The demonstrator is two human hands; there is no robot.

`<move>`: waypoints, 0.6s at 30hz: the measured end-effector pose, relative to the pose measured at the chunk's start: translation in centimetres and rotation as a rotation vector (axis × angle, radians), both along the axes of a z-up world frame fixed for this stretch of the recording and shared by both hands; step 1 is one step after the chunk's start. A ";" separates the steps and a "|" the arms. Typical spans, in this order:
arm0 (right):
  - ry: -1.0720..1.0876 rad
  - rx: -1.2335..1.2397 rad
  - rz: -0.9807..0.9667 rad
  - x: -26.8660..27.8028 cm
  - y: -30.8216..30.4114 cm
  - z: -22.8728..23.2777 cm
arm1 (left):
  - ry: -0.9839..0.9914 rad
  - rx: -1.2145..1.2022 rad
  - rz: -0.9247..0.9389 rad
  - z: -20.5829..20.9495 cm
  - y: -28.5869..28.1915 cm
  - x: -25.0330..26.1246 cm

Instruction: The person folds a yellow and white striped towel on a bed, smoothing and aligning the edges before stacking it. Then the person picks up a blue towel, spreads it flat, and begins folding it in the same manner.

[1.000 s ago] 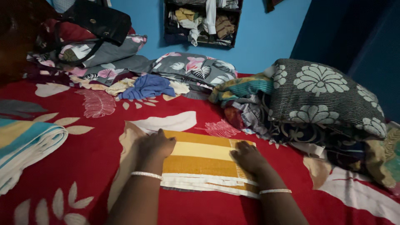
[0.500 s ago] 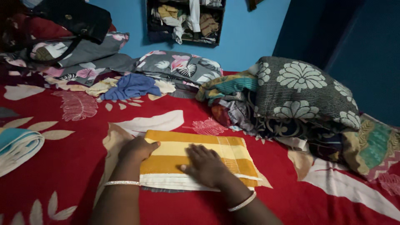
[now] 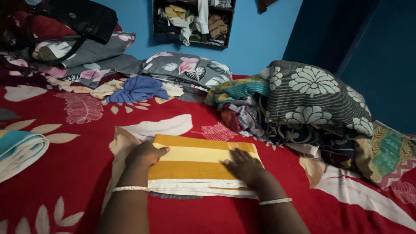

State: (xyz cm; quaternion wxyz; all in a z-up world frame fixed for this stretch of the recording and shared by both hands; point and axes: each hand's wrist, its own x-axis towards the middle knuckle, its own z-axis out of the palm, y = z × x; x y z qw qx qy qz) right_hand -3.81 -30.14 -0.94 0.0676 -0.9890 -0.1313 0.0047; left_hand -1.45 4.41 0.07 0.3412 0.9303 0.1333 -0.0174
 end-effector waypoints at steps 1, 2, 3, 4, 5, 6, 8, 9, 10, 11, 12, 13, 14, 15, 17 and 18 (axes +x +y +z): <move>-0.004 0.078 -0.057 0.0 -0.2 0.2 | 0.042 -0.014 -0.006 0.0 0.0 0.1; 0.049 0.047 -0.160 0.0 -0.2 0.6 | 0.025 0.005 0.002 -0.1 0.0 0.2; 0.101 0.017 -0.266 -0.1 -0.3 1.0 | 0.009 0.026 0.009 -0.3 0.0 0.3; 0.153 -0.012 -0.373 -0.3 0.1 1.4 | -0.008 0.048 0.015 -0.6 0.0 0.4; 0.038 -0.047 -0.343 -0.5 0.7 1.7 | -0.023 0.077 0.014 -0.7 -0.1 0.6; -0.076 -0.083 -0.313 -0.8 1.4 2.0 | -0.039 0.107 0.012 -0.8 0.0 0.7; -0.267 -0.014 -0.161 -1.8 3.6 1.8 | -0.064 0.133 -0.008 -1.0 0.1 1.0; -0.349 0.083 -0.032 -2.0 5.0 1.8 | -0.075 0.122 -0.018 -1.1 0.1 1.0; -0.194 0.265 0.085 -2.4 6.3 1.7 | -0.086 0.111 -0.028 -1.0 0.0 1.2; -0.034 0.444 0.209 -2.9 7.5 1.3 | -0.106 0.107 -0.033 -1.1 0.0 1.1; -0.020 0.332 0.253 -3.0 8.3 1.3 | -0.125 0.103 -0.038 -1.1 0.0 1.0; 0.000 0.220 0.299 -3.1 8.9 1.1 | -0.141 0.099 -0.039 -1.1 -0.1 0.8; 0.021 0.108 0.345 -3.0 9.0 1.0 | -0.105 0.097 -0.021 -1.1 -0.2 0.6; 0.030 0.093 0.321 -2.7 8.8 1.1 | -0.072 0.095 -0.001 -0.9 -0.3 0.5; 0.048 0.067 0.270 -1.8 7.4 1.3 | -0.032 0.097 0.025 -0.4 -0.5 0.1; 0.055 0.055 0.246 -1.4 6.5 1.1 | -0.025 0.103 0.031 0.0 -0.6 -0.1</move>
